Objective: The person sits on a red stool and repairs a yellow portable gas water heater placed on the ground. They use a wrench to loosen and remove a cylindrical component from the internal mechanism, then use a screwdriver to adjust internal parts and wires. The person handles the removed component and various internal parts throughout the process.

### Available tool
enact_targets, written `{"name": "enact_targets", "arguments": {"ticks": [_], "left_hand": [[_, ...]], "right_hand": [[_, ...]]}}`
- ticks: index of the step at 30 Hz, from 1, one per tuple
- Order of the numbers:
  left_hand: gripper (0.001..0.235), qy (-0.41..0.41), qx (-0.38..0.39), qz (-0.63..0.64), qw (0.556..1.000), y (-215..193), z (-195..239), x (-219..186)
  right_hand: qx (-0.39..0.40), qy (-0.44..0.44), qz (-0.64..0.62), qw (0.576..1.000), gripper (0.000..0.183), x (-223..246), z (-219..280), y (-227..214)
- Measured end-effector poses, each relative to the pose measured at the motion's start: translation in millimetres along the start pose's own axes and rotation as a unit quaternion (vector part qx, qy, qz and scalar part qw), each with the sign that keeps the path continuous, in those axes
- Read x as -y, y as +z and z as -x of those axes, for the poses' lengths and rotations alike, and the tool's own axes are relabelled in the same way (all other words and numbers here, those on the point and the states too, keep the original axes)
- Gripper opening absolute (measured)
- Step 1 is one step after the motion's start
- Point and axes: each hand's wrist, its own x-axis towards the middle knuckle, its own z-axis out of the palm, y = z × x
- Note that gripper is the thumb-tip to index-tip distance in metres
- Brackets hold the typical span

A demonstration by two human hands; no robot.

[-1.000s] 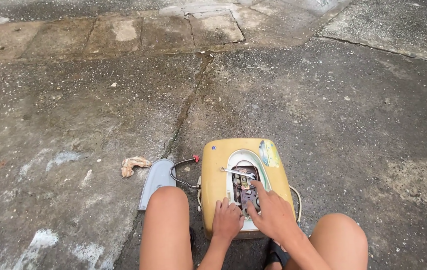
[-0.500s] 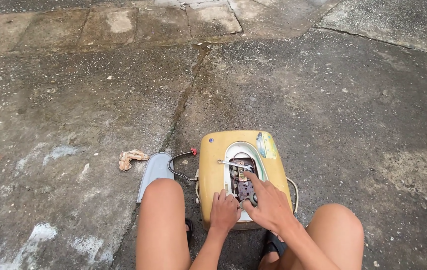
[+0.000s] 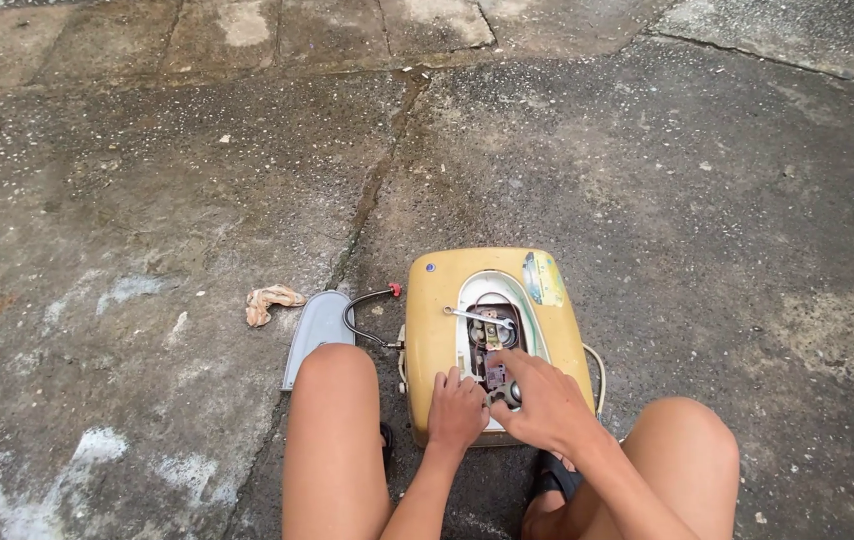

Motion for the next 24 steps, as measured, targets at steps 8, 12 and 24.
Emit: {"name": "enact_targets", "arguments": {"ticks": [8, 12, 24], "left_hand": [[0.019, 0.002, -0.003, 0.001, 1.0, -5.9, -1.9, -1.7], [0.012, 0.005, -0.038, 0.004, 0.999, -8.9, -0.9, -0.7], [0.011, 0.0, -0.129, 0.038, 0.991, 3.9, -0.5, -0.1]], "right_hand": [[-0.027, 0.004, 0.06, 0.998, 0.038, -13.0, -5.2, 11.9], [-0.016, -0.025, 0.042, 0.999, 0.049, -7.2, -4.2, 8.5], [-0.046, 0.044, -0.104, 0.993, 0.037, -5.1, -0.4, 0.4]]}}
